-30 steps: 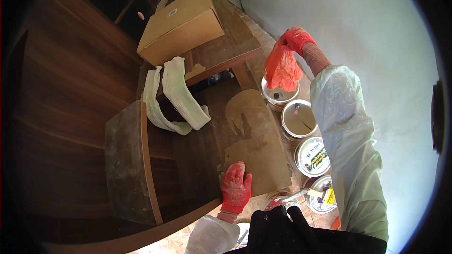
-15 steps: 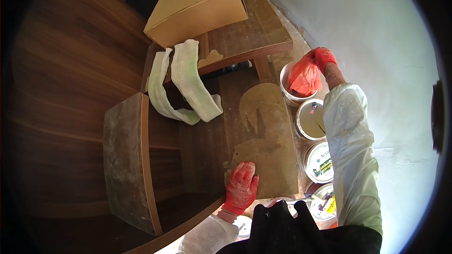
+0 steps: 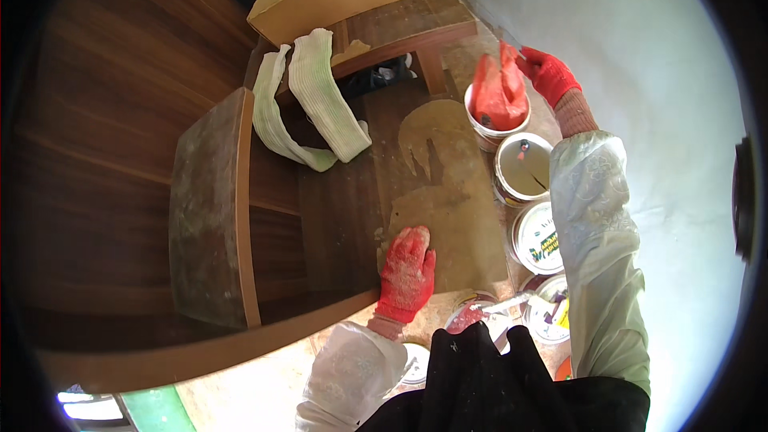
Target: The person mixes a white substance on a plastic lid and then uses a putty knife to apply the filler to a green wall, smoothing it into cracks and holes.
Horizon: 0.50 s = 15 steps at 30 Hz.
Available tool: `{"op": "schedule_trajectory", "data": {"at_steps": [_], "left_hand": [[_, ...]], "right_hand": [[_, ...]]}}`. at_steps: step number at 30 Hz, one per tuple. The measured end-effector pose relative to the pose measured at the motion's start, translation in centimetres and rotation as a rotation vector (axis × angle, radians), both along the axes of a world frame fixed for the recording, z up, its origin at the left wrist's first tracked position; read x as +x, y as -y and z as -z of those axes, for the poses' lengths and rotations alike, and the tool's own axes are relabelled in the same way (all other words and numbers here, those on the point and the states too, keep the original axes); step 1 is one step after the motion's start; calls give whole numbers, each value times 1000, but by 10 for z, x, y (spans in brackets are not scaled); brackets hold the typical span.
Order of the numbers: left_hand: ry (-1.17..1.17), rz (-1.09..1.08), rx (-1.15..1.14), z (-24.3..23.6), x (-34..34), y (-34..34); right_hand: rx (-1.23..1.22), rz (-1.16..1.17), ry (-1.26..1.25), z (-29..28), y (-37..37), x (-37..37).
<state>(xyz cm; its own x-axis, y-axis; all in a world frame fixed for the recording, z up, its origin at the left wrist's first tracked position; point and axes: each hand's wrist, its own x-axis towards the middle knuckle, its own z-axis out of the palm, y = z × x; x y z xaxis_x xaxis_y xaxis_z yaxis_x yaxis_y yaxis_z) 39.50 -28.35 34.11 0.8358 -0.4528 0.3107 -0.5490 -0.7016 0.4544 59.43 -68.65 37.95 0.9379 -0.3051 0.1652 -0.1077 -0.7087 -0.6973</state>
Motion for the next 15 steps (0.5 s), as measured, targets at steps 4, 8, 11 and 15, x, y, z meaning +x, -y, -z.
{"op": "schedule_trajectory", "data": {"at_steps": [4,8,11,15], "left_hand": [[76,10,2,7,-3,3],[170,-45,-25,17,-8,-3],[167,-26,-72,15,-10,-2],[251,-15,-96,18,-12,-5]], "right_hand": [[112,-32,331,-38,-6,-55],[3,-87,392,-70,-34,-134],[-104,-82,352,-101,-42,-207],[381,-231,437,-100,-73,-291]]}}
